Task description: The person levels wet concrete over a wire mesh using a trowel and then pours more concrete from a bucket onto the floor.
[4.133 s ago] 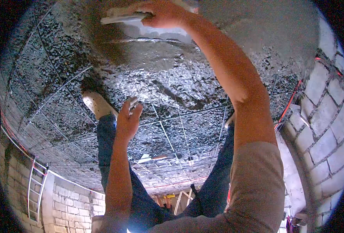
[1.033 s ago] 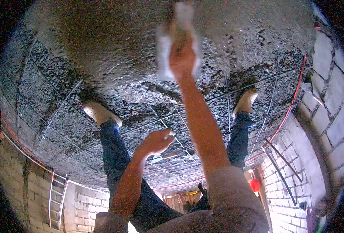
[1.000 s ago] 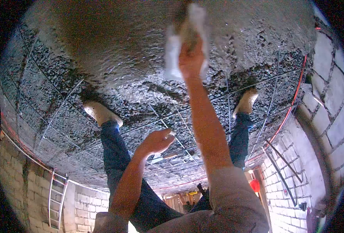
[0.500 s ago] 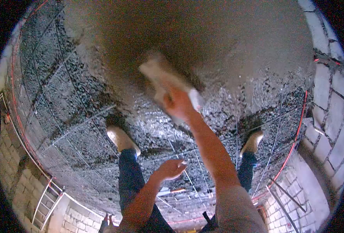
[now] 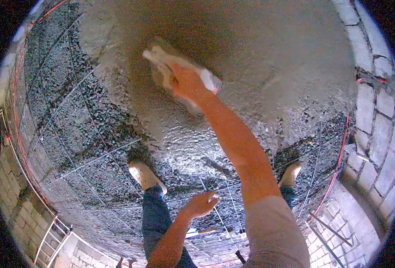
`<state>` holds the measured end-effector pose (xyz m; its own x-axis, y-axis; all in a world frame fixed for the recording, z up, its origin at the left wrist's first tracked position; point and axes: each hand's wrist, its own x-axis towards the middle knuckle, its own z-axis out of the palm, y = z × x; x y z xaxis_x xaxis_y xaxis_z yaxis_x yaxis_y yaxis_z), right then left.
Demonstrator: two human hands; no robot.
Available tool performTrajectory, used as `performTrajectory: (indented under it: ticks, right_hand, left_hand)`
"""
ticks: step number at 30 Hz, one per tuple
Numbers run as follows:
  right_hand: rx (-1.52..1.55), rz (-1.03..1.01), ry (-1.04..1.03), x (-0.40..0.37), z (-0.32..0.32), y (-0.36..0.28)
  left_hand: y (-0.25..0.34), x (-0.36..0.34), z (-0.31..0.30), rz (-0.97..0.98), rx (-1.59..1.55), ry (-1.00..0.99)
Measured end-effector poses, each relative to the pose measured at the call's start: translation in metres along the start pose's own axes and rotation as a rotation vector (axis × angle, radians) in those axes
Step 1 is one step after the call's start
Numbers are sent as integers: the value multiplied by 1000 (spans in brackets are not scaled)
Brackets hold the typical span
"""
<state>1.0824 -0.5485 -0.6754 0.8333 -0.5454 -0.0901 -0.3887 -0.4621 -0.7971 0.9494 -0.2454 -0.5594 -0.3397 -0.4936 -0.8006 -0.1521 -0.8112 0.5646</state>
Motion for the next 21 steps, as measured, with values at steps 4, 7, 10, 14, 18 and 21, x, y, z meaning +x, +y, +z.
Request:
performTrajectory:
  ticks: [4,7,10,14,18,21]
  right_hand:
    - [-32,-16,287,42,-12,13]
    - [-71,151,342,61,-29,23]
    - [-82,270,448,67,-45,41]
    - [-163,357,606,45,-70,64]
    - [-239,497,718,0,-102,98]
    - [-476,618,814,-47,-123,163]
  left_hand:
    - [-1,1,-2,-1,34,5]
    - [3,2,-5,-37,7,-16]
    - [3,1,-9,0,8,11]
    - [-4,5,-7,35,15,35]
    - [6,2,-16,-13,38,20]
    - [10,-1,-19,-30,-14,5]
